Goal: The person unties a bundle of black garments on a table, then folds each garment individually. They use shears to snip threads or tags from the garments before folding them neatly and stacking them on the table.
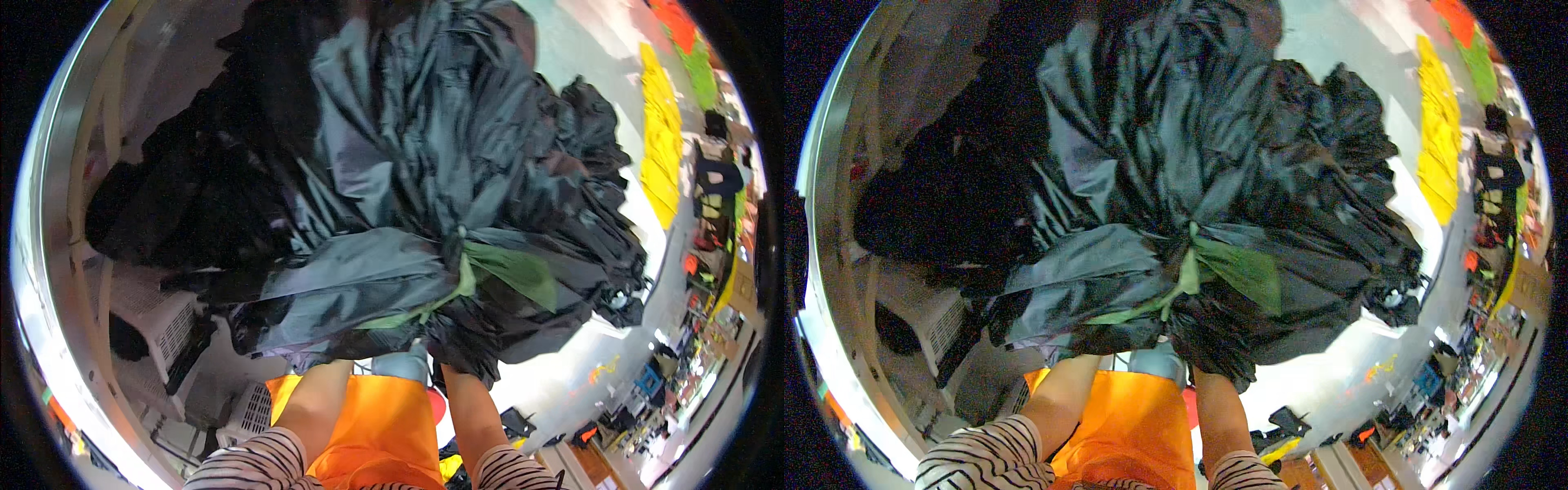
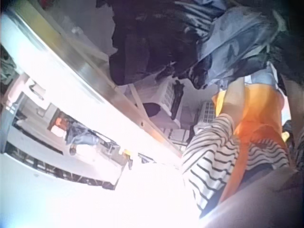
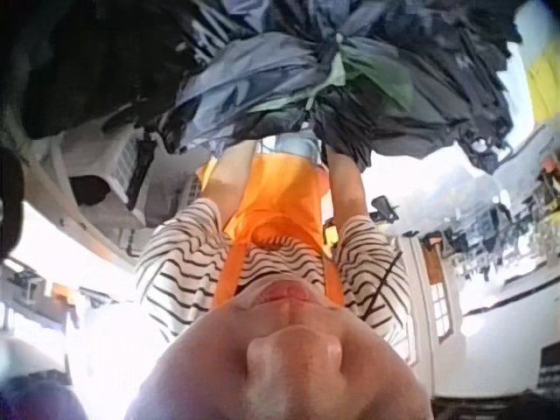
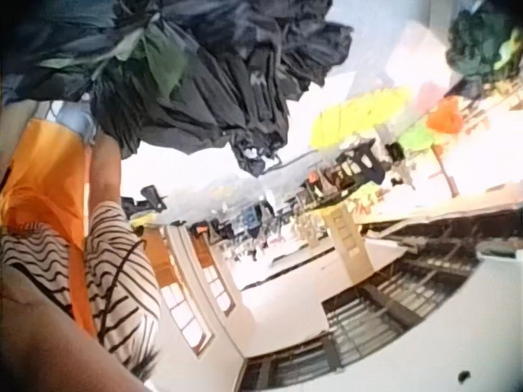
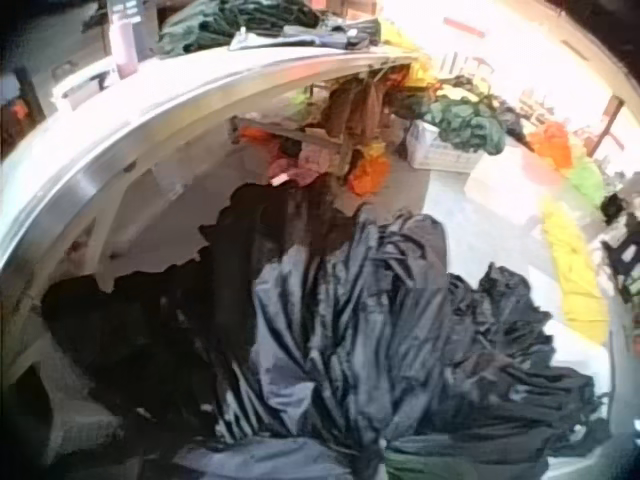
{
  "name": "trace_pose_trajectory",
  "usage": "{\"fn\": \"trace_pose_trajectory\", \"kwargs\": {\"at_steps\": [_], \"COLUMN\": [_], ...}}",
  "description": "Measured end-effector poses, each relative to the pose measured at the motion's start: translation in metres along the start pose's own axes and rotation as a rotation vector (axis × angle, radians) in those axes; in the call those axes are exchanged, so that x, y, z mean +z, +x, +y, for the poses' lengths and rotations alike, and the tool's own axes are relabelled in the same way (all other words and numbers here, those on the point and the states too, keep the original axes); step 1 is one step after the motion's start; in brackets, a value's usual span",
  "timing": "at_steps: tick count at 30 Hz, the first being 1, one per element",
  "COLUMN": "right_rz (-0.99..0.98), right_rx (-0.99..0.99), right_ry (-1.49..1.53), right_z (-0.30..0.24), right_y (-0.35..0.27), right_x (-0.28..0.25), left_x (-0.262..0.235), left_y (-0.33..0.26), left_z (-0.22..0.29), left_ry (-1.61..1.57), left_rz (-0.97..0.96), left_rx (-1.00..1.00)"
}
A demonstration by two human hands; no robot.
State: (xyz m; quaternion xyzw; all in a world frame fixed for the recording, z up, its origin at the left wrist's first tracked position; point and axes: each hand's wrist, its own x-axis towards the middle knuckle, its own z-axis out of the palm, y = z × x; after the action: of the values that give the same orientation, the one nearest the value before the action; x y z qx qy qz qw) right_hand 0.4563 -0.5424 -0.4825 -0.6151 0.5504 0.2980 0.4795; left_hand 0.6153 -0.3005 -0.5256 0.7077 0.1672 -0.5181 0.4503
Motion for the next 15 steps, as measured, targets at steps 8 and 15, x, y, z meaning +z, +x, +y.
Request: {"fn": "trace_pose_trajectory", "kwargs": {"at_steps": [8,15], "right_rz": [-0.323,-0.448], "right_rx": [-0.584,-0.797], "right_ry": [-0.257,-1.444], "right_z": [-0.121,-0.315], "right_y": [-0.19,-0.151], "right_x": [-0.036,0.013], "left_x": [-0.003,-0.011], "left_y": [-0.054,-0.218], "left_z": [-0.096,0.068], "left_ry": [0.0,-0.506], "left_rz": [-0.249,-0.223], "left_rx": [-0.276,-0.07]}}
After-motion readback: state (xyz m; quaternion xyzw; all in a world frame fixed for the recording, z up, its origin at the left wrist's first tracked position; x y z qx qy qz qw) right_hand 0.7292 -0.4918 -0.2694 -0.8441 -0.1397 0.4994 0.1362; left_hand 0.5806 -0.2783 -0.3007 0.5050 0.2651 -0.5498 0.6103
